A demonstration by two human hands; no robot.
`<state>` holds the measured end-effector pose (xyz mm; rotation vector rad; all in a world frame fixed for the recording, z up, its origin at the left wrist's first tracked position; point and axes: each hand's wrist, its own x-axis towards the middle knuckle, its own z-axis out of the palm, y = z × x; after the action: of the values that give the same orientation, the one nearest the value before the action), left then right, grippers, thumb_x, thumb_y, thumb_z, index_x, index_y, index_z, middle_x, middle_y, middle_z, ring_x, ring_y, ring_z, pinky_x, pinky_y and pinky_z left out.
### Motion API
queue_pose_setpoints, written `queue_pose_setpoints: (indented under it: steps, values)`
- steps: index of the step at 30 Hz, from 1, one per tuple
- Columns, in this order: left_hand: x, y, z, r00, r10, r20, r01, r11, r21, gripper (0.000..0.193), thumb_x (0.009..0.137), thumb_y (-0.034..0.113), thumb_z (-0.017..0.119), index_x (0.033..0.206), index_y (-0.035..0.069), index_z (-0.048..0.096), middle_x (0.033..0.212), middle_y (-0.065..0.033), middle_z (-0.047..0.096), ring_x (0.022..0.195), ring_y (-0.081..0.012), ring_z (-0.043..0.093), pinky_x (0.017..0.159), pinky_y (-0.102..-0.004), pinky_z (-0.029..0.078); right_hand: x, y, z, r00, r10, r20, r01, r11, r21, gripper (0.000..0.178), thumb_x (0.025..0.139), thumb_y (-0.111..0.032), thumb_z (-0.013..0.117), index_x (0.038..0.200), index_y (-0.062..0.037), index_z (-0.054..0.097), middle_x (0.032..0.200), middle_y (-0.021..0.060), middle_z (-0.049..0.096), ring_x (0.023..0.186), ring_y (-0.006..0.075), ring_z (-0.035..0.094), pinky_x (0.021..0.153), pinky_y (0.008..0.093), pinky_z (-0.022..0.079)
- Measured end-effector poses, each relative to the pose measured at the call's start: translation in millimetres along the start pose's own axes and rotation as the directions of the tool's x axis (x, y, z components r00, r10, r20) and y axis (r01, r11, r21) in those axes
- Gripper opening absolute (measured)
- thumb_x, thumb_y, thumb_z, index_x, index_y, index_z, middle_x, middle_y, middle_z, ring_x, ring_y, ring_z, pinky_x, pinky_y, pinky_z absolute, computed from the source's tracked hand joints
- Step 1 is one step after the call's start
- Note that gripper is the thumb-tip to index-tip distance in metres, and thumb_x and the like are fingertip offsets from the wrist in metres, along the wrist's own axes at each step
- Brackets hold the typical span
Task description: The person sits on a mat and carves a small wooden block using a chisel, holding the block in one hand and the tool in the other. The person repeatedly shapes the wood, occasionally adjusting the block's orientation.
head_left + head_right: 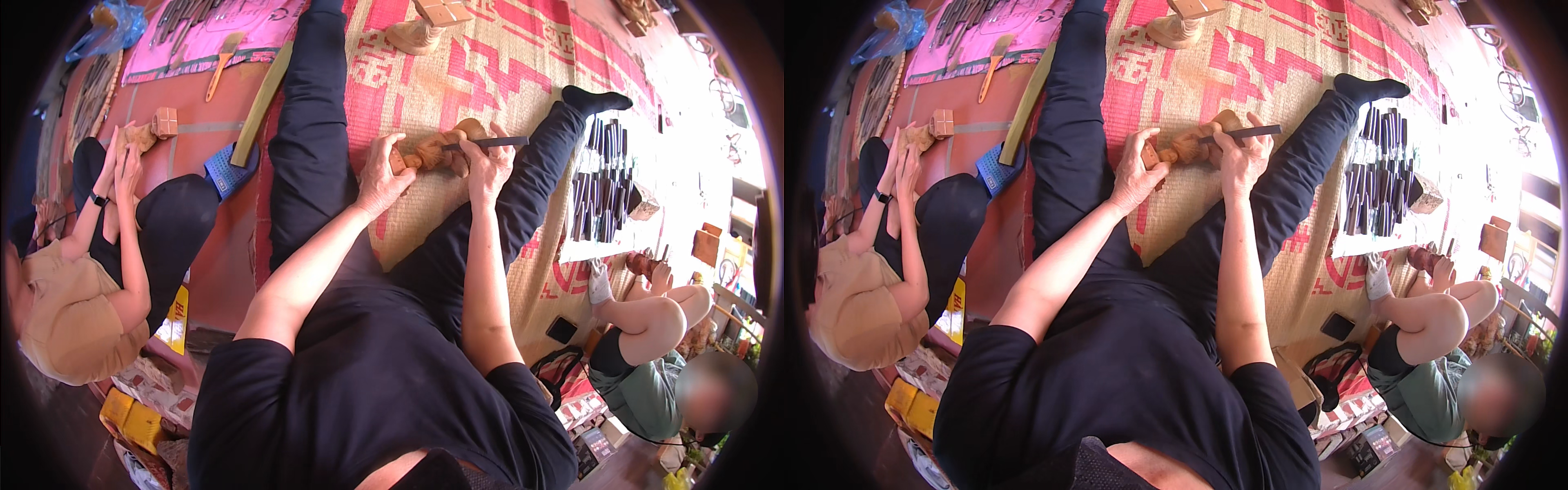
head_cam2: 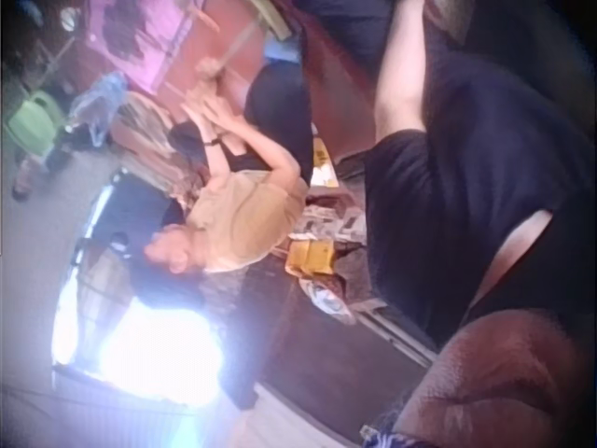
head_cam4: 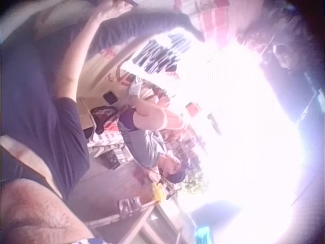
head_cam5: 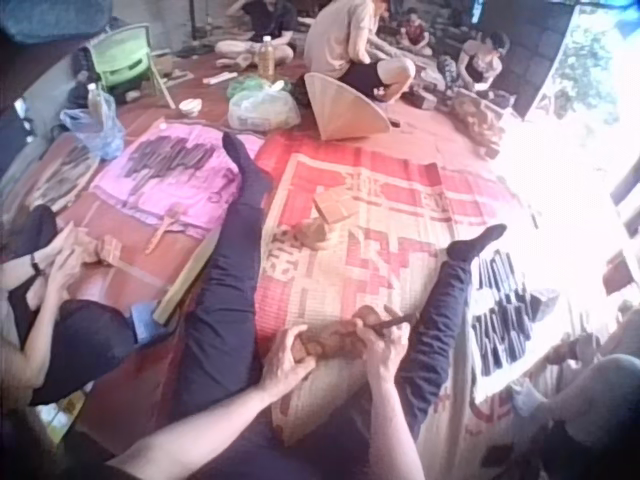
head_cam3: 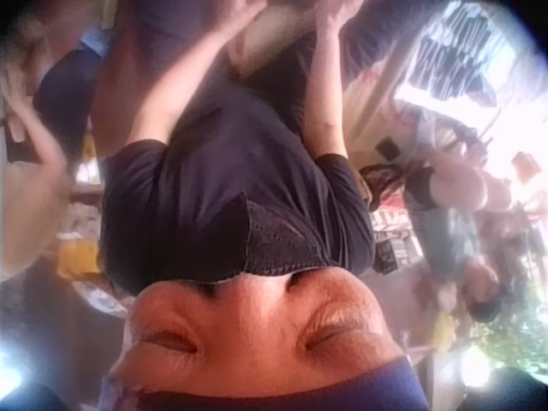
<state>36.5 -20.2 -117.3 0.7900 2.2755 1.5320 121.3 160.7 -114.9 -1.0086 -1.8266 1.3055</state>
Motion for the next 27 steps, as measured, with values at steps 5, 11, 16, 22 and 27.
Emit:
queue_pose_setpoints:
  steps: [5,11,16,22,27]
  values:
    - [-1.1,2.0,-1.6,1.0,-0.014,-0.009,0.014,1.0,-0.012,0.062,0.072,0.009,0.07,0.129,0.01,0.047,0.119,-0.0125,0.05,0.11,-0.0292,0.054,0.095,-0.0408,0.046,-5.4,-13.5,8.5,0.997,-0.053,0.061,0.052,0.999,0.007,0.043,0.067,-0.001,0.084,0.108,0.0008,0.069,0.132,0.008,0.052,0.108,0.0159,0.057,0.092,0.0292,0.048]
    - [-1.7,-3.1,-0.4,1.0,-0.005,0.022,0.004,1.0,0.028,0.062,0.076,0.01,0.071,0.133,0.01,0.046,0.122,-0.014,0.05,0.115,-0.0302,0.054,0.099,-0.0396,0.045,0.0,-22.3,1.2,0.998,-0.057,-0.016,0.054,0.988,-0.146,0.023,0.063,-0.01,0.082,0.085,-0.01,0.078,0.126,0.0055,0.062,0.123,0.0265,0.049,0.108,0.0389,0.038]
    - [-1.1,0.2,-2.8,0.999,-0.037,0.027,0.037,0.999,-0.004,0.063,0.075,0.009,0.072,0.133,0.009,0.046,0.123,-0.0142,0.05,0.116,-0.0297,0.054,0.101,-0.0391,0.044,-10.1,-27.0,13.8,0.999,-0.024,0.03,0.021,0.994,0.106,0.021,0.061,-0.011,0.083,0.08,-0.0067,0.075,0.128,0.0061,0.061,0.125,0.0265,0.049,0.107,0.0395,0.039]
    - [-0.9,-3.3,-1.6,0.999,-0.008,0.033,0.007,1.0,0.03,0.063,0.076,0.011,0.072,0.133,0.008,0.046,0.125,-0.0148,0.05,0.118,-0.0307,0.053,0.102,-0.0393,0.043,-0.2,-21.7,0.9,0.993,-0.117,-0.004,0.116,0.982,-0.148,0.023,0.062,-0.011,0.083,0.084,-0.0093,0.077,0.124,0.0077,0.062,0.123,0.0254,0.049,0.106,0.0391,0.039]
    - [-1.8,0.0,-2.0,1.0,-0.001,0.017,0.001,1.0,0.007,0.062,0.074,0.009,0.071,0.131,0.009,0.047,0.123,-0.0141,0.05,0.116,-0.0304,0.053,0.1,-0.0402,0.044,-10.7,-25.4,12.7,0.99,-0.093,0.102,0.091,0.996,0.026,0.024,0.062,-0.01,0.082,0.086,-0.0126,0.077,0.124,0.0062,0.062,0.121,0.0257,0.049,0.108,0.0389,0.035]
